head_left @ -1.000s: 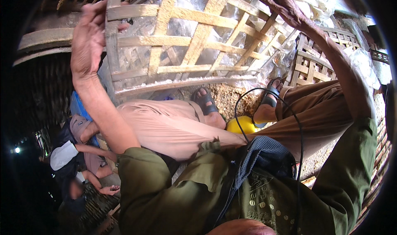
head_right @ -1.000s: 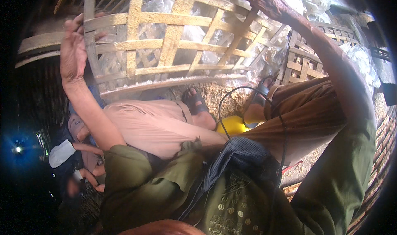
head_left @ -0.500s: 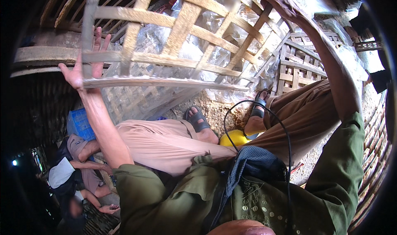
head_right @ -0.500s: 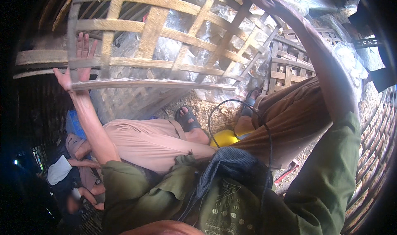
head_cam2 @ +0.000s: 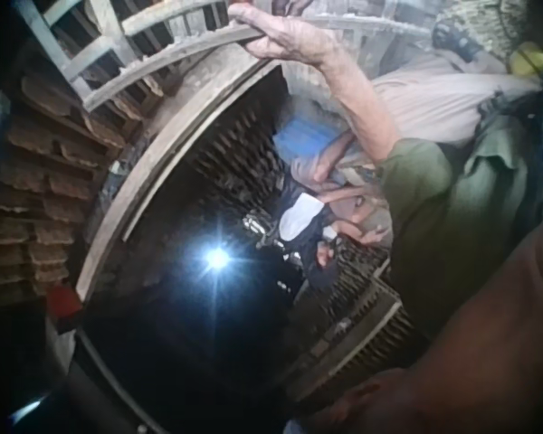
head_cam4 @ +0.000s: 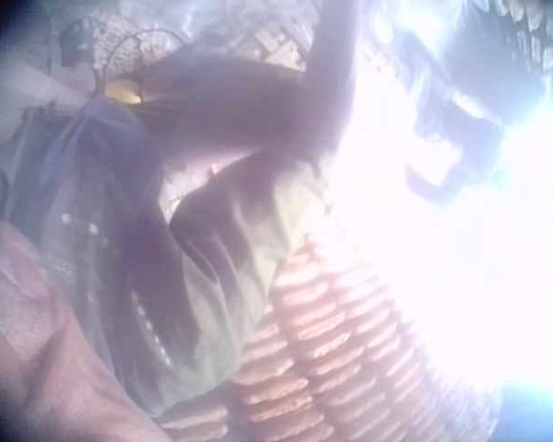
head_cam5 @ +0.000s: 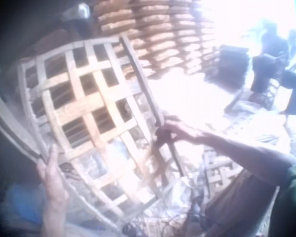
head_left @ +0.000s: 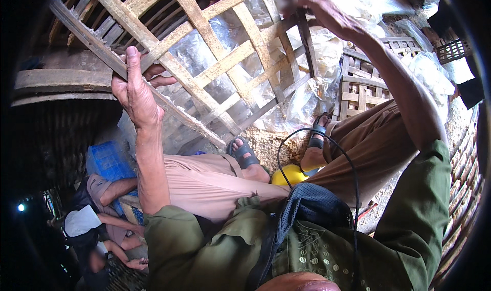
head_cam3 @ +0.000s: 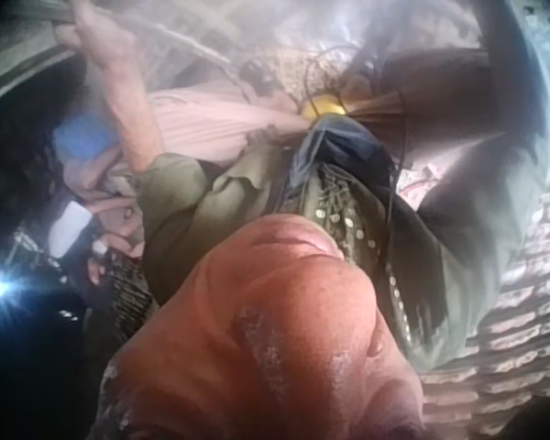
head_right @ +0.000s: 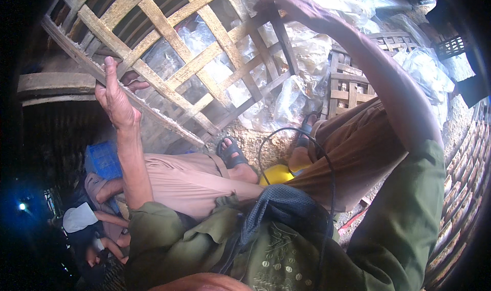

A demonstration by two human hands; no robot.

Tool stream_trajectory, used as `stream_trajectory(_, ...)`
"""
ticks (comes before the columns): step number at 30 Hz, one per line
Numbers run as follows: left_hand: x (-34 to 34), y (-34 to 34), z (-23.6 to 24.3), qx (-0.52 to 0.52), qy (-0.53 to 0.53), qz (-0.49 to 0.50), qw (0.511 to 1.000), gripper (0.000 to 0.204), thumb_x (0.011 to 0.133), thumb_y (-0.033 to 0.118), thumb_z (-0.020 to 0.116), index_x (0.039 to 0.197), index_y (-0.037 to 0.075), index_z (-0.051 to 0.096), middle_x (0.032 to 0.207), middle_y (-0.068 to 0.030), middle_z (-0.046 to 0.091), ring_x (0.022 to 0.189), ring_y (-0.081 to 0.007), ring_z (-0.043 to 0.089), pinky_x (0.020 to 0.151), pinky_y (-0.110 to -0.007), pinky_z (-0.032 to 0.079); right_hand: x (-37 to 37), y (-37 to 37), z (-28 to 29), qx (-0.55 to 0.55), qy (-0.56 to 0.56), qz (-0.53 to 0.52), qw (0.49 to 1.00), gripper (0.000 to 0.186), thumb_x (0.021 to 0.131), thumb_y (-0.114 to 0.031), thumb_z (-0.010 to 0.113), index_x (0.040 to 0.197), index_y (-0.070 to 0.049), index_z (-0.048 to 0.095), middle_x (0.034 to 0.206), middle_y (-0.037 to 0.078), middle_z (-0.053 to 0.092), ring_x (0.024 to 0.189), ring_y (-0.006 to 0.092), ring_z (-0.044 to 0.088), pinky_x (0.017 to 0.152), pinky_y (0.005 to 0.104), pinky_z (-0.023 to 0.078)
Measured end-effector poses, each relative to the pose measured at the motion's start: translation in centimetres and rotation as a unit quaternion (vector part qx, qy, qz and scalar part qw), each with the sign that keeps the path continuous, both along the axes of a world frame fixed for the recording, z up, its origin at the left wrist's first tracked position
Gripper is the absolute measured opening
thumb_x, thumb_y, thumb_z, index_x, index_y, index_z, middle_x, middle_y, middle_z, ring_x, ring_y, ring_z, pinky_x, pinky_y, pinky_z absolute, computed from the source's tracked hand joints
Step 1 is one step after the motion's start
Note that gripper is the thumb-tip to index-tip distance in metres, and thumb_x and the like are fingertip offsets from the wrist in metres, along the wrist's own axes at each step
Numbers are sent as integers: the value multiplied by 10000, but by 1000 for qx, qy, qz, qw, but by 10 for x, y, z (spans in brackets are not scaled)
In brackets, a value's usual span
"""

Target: The person scoops granular material from a plastic bag and spreads it into a square wooden lattice tray. The person repeats this process with multiple trays, placing filled trays aside.

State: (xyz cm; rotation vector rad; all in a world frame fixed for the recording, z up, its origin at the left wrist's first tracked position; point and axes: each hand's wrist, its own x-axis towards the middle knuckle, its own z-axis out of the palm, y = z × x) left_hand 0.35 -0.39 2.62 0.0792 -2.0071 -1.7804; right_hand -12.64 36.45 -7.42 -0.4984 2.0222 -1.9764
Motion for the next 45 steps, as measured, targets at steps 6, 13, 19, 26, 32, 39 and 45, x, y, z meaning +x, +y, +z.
stream_trajectory(6,-7,-7,-11,37,-2,55,998,562,1009,387,718,1264,-84,544,1135,-182,642,769,-272,759,483,-334,644,-3,5,-26,166,131,11,977,407,1098,-404,511,1221,-22,580,1109,106,724,968,213,773,826,376,630)
stream_trajectory(13,-7,-11,-12,67,6,45,997,469,1015,388,709,1182,-35,595,1110,-178,675,698,-241,740,456,-322,634,-11,-8,-41,267,242,-64,931,383,1041,-350,631,1191,-2,571,979,161,726,878,259,764,762,392,587)
stream_trajectory(19,-9,-18,-11,77,0,51,996,488,1005,387,722,1165,-52,581,1060,-168,673,689,-241,739,453,-324,635,-10,-9,-49,296,293,-44,908,413,992,-258,684,1276,18,567,1102,175,726,899,267,745,811,402,604)
stream_trajectory(26,-10,-19,-12,73,1,40,997,490,1003,382,721,1141,-58,555,1057,-184,645,691,-255,741,453,-334,639,-8,-1,-17,148,37,66,986,438,1046,-283,664,1365,-11,536,1259,165,671,1128,267,731,983,435,626)
stream_trajectory(32,-12,-29,-14,84,-5,37,996,500,1001,392,723,1151,-53,552,1062,-176,644,700,-259,747,461,-334,643,3,3,2,74,-11,57,996,393,1058,-363,648,1264,-31,601,1029,67,691,974,179,729,895,381,646)
stream_trajectory(39,1,-47,-10,107,-9,51,993,460,1014,447,699,1093,10,578,1010,-153,680,680,-229,746,459,-338,638,-7,-26,-5,-141,-175,36,974,502,1062,-492,568,1366,-97,630,1236,54,643,977,178,650,756,370,639)
stream_trajectory(45,-17,-24,-16,113,-55,-46,991,402,1018,438,694,1065,57,575,965,-128,690,662,-206,759,430,-295,620,-6,-4,17,-183,-161,-15,970,496,1071,-408,604,1430,-66,584,1268,70,654,1081,193,649,951,389,594)
